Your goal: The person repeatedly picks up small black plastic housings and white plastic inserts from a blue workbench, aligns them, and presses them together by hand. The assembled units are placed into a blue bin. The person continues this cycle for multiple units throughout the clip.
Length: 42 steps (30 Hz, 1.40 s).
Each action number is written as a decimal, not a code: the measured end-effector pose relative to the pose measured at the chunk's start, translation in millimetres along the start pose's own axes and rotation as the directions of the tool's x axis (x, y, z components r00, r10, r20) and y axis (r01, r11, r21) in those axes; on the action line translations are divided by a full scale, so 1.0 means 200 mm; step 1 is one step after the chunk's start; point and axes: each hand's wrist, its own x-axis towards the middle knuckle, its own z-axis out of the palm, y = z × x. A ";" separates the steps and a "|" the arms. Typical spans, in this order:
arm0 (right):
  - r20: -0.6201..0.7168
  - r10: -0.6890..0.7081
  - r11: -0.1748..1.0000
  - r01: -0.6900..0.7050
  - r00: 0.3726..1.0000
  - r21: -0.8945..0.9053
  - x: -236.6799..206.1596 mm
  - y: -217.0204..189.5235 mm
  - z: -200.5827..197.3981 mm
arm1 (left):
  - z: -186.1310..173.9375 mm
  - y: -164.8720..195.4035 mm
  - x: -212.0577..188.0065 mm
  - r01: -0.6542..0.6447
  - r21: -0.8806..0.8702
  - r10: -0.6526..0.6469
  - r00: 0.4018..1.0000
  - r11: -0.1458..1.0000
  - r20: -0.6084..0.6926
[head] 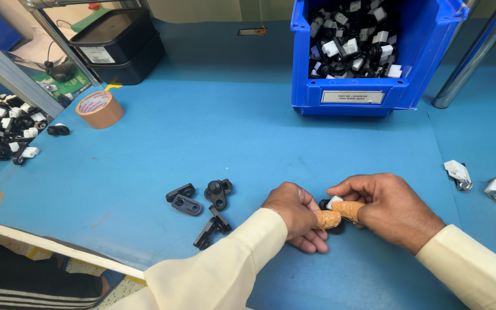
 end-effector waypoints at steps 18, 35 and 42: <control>-0.354 -0.097 0.825 -0.124 0.930 -0.551 -0.15 -0.26 0.13 | 0.15 0.04 -0.09 -0.076 0.199 0.144 0.922 0.977 -0.358; -0.364 -0.020 0.998 -0.001 0.931 -0.057 -0.14 -0.04 0.16 | 0.15 -0.02 -0.15 -0.057 0.163 0.116 0.917 0.985 -0.381; -0.400 0.104 0.959 0.015 0.911 0.282 -0.20 0.06 0.20 | 0.15 -0.03 -0.11 -0.179 0.495 0.457 0.718 0.850 -0.525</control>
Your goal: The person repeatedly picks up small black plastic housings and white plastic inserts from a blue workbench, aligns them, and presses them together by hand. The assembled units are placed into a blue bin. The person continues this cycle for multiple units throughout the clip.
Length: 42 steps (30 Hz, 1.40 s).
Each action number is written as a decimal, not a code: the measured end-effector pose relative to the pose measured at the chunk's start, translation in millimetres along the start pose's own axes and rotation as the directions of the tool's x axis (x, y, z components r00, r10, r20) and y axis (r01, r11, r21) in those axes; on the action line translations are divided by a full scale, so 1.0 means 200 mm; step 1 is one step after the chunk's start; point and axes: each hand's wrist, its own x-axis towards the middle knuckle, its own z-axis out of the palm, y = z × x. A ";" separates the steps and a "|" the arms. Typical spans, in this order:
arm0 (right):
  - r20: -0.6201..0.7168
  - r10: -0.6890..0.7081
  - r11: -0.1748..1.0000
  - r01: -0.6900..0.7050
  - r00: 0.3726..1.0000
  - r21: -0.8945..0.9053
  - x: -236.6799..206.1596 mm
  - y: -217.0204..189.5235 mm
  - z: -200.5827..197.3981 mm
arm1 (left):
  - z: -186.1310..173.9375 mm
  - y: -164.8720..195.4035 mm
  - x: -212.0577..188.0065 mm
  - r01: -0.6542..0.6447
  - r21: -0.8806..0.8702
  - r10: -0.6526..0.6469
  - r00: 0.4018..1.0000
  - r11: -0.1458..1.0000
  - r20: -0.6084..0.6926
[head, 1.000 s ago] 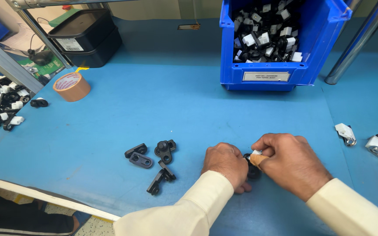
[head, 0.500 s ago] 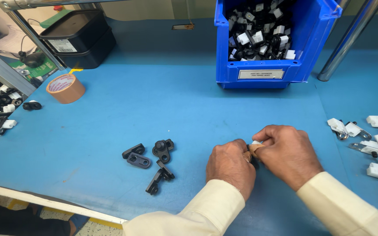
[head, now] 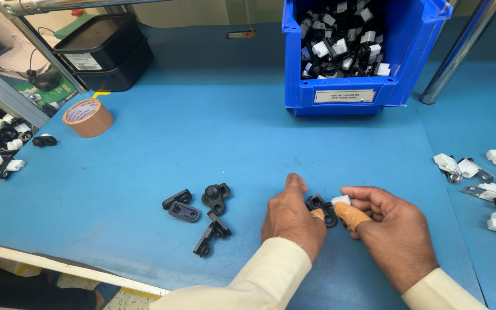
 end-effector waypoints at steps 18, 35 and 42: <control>0.019 -0.462 0.762 0.408 0.887 -0.502 -0.09 -0.07 0.04 | -0.14 0.09 0.12 0.243 0.111 -0.266 0.835 0.964 0.482; 0.100 -0.486 0.773 0.480 0.868 -0.416 -0.05 0.00 0.02 | -0.18 0.10 0.15 0.221 0.107 -0.243 0.802 0.969 0.546; 0.115 -0.304 0.910 0.324 0.946 -0.259 0.00 -0.02 0.00 | -0.16 0.09 0.18 0.231 0.126 -0.262 0.788 0.965 0.557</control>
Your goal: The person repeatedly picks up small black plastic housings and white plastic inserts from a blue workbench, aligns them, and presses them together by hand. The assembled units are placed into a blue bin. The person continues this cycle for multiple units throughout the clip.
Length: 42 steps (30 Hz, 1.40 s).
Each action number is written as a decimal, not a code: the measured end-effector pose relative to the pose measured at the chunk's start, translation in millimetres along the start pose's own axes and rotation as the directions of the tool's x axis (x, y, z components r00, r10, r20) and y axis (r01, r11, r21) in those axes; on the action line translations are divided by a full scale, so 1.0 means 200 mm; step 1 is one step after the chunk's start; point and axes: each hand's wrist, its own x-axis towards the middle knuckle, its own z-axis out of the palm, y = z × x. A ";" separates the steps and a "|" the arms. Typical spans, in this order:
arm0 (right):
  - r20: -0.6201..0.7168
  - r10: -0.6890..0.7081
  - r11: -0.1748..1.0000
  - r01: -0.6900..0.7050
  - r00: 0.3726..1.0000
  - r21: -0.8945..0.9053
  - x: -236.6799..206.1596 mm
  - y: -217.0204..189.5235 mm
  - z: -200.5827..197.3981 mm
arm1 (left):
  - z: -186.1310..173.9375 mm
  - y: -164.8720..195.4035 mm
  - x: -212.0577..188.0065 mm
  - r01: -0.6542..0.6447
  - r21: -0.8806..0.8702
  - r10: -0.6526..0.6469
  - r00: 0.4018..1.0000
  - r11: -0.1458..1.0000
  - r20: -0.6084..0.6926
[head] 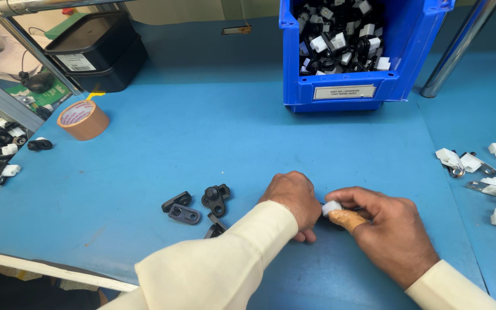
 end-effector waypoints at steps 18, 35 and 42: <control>-0.044 -0.189 0.944 0.169 0.981 -0.282 -0.02 -0.04 0.02 | 0.04 -0.02 -0.01 0.048 0.013 -0.049 0.996 0.999 0.073; 0.082 0.004 0.949 0.022 0.997 -0.315 0.06 -0.12 -0.03 | 0.09 0.00 -0.05 -0.127 0.371 0.214 0.955 0.920 -0.203; 0.086 0.183 0.982 -0.177 0.979 -0.070 0.13 -0.04 -0.03 | 0.20 -0.10 -0.05 -0.250 -0.042 0.208 0.877 0.967 -0.433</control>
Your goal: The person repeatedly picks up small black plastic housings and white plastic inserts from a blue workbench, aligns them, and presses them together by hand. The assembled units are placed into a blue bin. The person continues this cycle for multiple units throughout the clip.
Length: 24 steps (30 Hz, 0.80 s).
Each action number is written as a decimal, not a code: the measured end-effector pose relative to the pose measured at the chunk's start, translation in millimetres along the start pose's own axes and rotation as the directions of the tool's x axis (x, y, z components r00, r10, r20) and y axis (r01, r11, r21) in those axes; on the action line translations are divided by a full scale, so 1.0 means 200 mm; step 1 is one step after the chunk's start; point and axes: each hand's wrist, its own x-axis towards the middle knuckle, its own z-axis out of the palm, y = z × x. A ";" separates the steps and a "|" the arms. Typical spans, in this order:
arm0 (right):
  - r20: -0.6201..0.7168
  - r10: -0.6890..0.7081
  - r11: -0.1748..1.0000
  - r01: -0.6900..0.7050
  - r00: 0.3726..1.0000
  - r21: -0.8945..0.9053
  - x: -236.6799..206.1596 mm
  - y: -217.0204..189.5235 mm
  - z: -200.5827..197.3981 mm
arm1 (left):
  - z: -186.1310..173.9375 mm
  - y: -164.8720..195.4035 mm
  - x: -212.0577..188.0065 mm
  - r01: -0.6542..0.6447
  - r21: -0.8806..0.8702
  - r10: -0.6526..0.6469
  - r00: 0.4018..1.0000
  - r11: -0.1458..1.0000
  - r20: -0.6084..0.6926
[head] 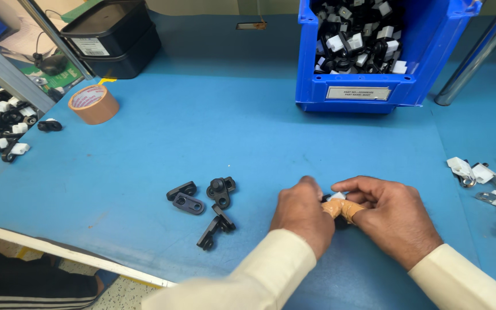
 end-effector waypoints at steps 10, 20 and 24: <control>0.094 0.035 0.977 -0.054 0.995 0.205 0.07 0.12 0.01 | -0.01 -0.07 0.10 0.220 -0.250 -0.122 0.927 0.943 0.354; 0.049 -0.010 1.000 0.009 0.999 0.006 0.01 0.00 0.00 | 0.00 -0.01 0.06 0.365 -0.360 -0.271 0.919 0.858 0.287; -0.087 -0.278 0.893 0.224 0.957 -0.391 -0.05 -0.05 0.03 | 0.01 0.00 0.06 0.353 -0.404 -0.255 0.927 0.844 0.276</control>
